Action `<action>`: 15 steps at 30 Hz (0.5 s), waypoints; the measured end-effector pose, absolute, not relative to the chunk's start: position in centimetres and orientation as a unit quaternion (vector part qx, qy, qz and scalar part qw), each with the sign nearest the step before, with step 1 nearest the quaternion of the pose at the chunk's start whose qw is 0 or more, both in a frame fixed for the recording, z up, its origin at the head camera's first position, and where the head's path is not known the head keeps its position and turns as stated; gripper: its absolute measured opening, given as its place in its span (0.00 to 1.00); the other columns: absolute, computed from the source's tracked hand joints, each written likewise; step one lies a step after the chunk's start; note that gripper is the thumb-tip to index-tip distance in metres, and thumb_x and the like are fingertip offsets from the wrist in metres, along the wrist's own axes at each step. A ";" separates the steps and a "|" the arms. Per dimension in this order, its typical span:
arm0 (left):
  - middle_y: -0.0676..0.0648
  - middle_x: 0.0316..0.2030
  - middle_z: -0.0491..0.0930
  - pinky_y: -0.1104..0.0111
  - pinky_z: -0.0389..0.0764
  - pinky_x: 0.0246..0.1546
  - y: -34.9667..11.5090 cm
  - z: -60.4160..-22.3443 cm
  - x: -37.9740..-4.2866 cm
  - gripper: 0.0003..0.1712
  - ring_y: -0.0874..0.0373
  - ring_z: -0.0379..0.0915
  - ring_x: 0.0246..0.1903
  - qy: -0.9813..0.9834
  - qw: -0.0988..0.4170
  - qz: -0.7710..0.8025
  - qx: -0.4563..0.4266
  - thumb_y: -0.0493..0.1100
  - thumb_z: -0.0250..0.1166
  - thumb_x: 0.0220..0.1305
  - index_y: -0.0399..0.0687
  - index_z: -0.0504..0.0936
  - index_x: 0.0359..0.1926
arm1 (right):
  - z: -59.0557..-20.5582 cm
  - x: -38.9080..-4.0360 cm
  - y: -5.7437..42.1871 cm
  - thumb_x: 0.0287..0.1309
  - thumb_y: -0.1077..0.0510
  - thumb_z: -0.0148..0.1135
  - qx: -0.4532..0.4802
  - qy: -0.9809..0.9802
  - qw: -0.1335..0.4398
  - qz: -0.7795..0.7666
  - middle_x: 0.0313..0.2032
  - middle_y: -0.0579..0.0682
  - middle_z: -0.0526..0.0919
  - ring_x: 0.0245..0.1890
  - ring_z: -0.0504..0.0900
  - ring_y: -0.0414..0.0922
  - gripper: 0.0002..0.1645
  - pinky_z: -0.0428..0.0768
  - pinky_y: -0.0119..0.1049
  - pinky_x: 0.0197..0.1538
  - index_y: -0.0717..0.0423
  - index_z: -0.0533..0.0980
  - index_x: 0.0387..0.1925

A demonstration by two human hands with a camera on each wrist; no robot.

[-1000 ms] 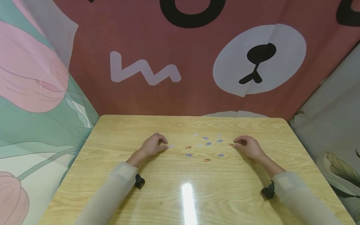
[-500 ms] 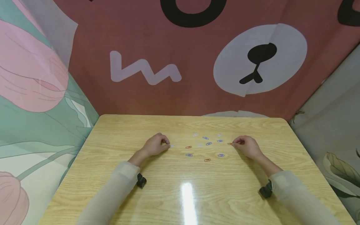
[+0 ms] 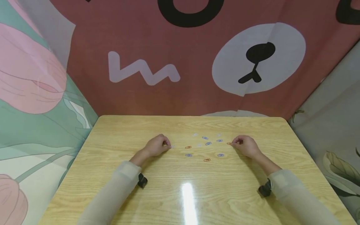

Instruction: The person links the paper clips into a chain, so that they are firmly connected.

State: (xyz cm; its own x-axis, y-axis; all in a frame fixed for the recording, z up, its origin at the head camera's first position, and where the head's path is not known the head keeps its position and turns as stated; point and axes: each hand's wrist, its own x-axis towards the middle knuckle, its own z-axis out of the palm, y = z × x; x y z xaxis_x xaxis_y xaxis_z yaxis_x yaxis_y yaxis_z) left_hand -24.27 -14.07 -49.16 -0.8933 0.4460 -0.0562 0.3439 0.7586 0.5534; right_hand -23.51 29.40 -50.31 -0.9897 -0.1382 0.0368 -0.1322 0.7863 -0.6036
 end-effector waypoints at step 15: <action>0.50 0.37 0.81 0.62 0.79 0.44 -14.7 -49.1 -24.4 0.05 0.58 0.74 0.38 0.913 0.087 0.347 0.196 0.39 0.62 0.74 0.43 0.82 0.42 | -50.0 -23.6 29.9 0.59 0.65 0.68 -0.076 0.929 0.015 -0.362 0.30 0.49 0.84 0.31 0.79 0.45 0.04 0.77 0.36 0.35 0.56 0.81 0.29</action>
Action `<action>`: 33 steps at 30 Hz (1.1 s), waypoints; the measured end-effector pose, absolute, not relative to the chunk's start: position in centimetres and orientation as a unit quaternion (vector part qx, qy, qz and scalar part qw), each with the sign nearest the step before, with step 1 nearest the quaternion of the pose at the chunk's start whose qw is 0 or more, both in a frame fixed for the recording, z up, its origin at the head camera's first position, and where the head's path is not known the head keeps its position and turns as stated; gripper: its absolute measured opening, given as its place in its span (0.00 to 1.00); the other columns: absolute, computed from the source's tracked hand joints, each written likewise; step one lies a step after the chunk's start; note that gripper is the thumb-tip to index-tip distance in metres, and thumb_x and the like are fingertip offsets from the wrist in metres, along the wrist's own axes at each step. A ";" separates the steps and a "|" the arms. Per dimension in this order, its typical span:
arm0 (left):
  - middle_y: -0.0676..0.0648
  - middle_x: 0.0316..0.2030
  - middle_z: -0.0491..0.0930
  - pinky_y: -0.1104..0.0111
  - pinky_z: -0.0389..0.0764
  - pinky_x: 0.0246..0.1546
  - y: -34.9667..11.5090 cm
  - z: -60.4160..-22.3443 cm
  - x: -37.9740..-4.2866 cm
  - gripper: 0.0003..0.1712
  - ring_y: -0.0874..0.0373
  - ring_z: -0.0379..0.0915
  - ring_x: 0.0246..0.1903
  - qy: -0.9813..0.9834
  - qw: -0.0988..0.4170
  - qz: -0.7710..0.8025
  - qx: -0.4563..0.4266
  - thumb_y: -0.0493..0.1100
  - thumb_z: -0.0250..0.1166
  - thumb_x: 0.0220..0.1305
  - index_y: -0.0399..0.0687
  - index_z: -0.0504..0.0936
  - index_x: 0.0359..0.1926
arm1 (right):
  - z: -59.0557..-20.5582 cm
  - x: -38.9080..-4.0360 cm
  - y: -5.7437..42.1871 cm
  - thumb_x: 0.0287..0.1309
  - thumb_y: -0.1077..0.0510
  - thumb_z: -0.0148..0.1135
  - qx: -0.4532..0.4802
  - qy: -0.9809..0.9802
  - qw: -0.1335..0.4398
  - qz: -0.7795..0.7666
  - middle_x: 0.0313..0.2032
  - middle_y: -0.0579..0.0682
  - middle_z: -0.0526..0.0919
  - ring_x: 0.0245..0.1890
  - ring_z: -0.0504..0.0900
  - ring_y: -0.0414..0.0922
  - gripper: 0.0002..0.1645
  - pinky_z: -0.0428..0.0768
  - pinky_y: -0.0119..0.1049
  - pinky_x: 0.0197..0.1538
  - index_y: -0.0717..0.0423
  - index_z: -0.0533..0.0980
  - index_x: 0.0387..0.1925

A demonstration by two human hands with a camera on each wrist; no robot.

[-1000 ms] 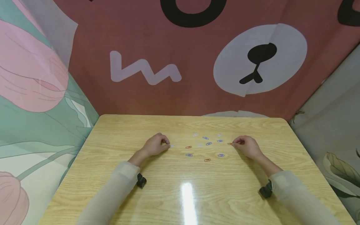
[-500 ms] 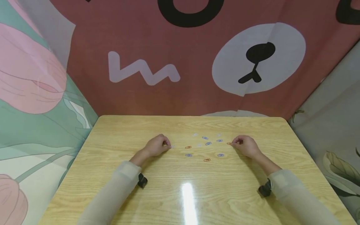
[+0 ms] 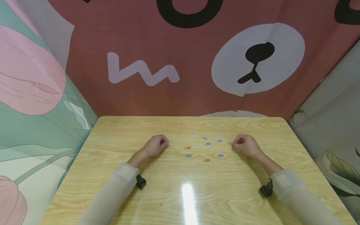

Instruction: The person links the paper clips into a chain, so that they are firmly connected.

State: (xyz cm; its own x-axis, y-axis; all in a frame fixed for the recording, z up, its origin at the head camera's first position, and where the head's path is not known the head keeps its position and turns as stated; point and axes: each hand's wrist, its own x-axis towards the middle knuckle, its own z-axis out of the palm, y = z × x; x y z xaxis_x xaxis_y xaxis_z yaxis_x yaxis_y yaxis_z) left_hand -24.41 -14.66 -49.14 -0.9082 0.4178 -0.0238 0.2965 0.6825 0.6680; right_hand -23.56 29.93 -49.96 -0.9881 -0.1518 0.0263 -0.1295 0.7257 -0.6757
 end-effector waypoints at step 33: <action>0.39 0.33 0.81 0.71 0.71 0.27 -12.0 -45.1 -25.0 0.06 0.57 0.72 0.30 0.853 -0.019 0.497 0.157 0.36 0.61 0.75 0.36 0.82 0.44 | -45.7 -24.2 27.3 0.72 0.56 0.62 -0.112 0.891 0.004 -0.439 0.40 0.65 0.84 0.31 0.75 0.55 0.13 0.72 0.32 0.30 0.64 0.82 0.44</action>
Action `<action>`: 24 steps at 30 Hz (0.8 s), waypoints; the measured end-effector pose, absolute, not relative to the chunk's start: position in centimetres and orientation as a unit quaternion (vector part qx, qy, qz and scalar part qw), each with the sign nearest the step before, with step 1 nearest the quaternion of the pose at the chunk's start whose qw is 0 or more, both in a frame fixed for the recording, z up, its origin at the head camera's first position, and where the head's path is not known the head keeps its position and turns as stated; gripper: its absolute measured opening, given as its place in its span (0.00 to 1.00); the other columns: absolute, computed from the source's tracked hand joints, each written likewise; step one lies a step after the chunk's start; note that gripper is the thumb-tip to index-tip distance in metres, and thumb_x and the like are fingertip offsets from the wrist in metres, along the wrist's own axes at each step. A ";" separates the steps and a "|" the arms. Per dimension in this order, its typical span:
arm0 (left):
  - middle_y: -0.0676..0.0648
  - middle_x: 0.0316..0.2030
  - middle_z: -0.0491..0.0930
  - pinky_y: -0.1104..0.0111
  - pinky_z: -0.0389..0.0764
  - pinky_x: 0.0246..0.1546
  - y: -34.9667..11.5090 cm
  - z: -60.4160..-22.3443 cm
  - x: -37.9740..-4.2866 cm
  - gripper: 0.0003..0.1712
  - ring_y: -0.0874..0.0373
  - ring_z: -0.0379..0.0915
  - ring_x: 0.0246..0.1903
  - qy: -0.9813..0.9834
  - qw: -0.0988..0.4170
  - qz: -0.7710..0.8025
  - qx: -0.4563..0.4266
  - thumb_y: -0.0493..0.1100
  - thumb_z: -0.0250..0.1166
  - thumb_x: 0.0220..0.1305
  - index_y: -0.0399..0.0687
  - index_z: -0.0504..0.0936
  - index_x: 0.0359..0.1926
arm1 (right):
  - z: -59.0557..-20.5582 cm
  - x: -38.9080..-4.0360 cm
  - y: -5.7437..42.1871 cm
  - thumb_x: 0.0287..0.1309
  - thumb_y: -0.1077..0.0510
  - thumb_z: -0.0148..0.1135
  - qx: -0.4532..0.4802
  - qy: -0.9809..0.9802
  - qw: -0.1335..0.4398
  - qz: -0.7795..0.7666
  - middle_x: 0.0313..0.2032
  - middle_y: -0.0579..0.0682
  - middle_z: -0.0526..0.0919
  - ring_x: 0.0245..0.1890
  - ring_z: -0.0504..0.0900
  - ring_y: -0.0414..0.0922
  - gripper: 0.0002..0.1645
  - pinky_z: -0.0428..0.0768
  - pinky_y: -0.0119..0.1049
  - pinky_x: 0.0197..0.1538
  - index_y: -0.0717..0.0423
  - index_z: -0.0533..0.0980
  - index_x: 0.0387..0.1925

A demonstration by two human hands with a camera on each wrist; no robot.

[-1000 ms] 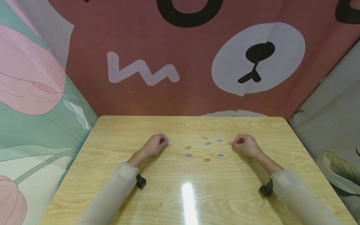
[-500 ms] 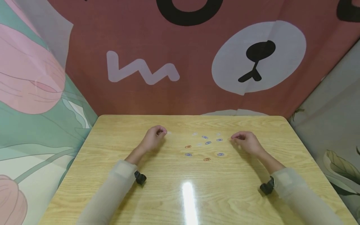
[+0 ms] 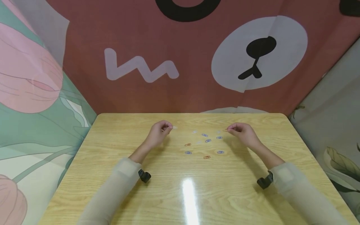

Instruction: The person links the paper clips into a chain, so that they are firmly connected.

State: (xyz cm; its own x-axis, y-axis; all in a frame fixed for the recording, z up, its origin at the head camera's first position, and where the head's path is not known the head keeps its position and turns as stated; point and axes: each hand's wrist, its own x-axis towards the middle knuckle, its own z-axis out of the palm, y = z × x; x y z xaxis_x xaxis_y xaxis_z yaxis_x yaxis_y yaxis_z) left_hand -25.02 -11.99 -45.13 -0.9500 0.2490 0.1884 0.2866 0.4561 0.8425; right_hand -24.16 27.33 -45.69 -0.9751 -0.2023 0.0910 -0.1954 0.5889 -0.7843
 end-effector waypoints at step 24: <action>0.43 0.36 0.82 0.66 0.81 0.38 -6.5 -43.2 -25.2 0.06 0.53 0.77 0.36 -0.834 0.073 -0.514 -0.188 0.37 0.62 0.74 0.36 0.82 0.43 | -41.5 -25.1 21.3 0.71 0.55 0.62 -0.148 0.866 -0.012 -0.478 0.33 0.52 0.83 0.27 0.72 0.48 0.10 0.71 0.34 0.29 0.59 0.83 0.42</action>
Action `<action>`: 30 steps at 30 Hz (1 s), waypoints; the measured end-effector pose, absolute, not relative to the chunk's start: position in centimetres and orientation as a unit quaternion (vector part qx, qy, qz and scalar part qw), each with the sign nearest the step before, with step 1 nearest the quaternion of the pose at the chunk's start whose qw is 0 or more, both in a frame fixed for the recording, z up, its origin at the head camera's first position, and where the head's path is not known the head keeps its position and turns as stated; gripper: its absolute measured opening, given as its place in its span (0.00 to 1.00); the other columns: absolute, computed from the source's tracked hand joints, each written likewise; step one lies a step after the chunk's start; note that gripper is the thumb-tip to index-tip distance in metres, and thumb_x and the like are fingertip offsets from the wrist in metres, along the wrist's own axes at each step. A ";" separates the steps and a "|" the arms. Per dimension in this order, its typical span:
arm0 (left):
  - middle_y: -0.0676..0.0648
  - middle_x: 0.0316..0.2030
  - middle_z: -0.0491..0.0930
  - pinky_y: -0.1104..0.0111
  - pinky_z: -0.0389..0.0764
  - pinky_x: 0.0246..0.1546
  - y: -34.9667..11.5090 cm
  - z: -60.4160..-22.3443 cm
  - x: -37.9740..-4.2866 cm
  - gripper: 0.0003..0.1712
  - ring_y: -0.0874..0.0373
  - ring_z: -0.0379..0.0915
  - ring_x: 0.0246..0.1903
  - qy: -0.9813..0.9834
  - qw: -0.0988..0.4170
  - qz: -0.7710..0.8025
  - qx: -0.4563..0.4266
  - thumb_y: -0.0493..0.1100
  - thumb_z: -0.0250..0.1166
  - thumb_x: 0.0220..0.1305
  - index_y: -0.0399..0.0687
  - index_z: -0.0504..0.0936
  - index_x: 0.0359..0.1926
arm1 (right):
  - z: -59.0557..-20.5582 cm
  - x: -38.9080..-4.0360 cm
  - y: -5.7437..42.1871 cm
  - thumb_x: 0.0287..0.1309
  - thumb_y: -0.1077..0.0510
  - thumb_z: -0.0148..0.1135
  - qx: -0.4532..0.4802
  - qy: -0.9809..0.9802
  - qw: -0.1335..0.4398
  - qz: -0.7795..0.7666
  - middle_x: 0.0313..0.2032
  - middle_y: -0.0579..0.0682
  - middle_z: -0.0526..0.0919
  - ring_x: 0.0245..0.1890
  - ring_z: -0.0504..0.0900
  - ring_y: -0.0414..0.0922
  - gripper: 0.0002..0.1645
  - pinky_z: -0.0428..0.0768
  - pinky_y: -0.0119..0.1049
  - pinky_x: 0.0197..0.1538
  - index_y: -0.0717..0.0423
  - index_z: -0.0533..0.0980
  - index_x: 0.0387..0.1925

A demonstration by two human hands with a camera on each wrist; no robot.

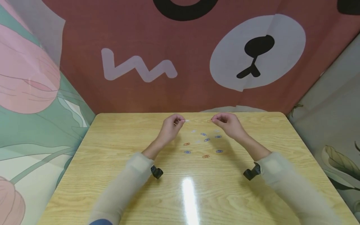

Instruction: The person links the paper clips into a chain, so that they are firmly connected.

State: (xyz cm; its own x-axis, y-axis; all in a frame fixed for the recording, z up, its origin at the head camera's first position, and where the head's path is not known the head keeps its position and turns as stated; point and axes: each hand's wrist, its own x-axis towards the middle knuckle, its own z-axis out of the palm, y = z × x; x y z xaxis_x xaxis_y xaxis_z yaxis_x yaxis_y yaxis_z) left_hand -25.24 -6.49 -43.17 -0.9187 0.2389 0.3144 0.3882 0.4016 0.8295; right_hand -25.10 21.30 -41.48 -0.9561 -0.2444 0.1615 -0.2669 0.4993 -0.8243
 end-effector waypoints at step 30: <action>0.43 0.34 0.82 0.69 0.80 0.35 -3.9 -42.7 -25.1 0.04 0.53 0.78 0.34 -0.834 0.114 -0.498 -0.208 0.34 0.64 0.72 0.36 0.81 0.41 | -40.3 -25.1 15.2 0.70 0.59 0.64 0.152 -0.849 0.045 0.504 0.35 0.53 0.86 0.28 0.75 0.46 0.07 0.73 0.32 0.31 0.60 0.84 0.40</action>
State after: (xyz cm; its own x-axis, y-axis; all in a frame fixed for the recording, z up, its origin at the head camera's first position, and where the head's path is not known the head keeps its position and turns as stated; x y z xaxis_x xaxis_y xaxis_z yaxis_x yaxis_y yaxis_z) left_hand -25.11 -3.88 -42.71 -0.8874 0.2329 0.3978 0.4607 0.4180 0.7830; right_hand -25.13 15.23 -40.34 -0.9500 -0.2115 0.2298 -0.3031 0.4464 -0.8419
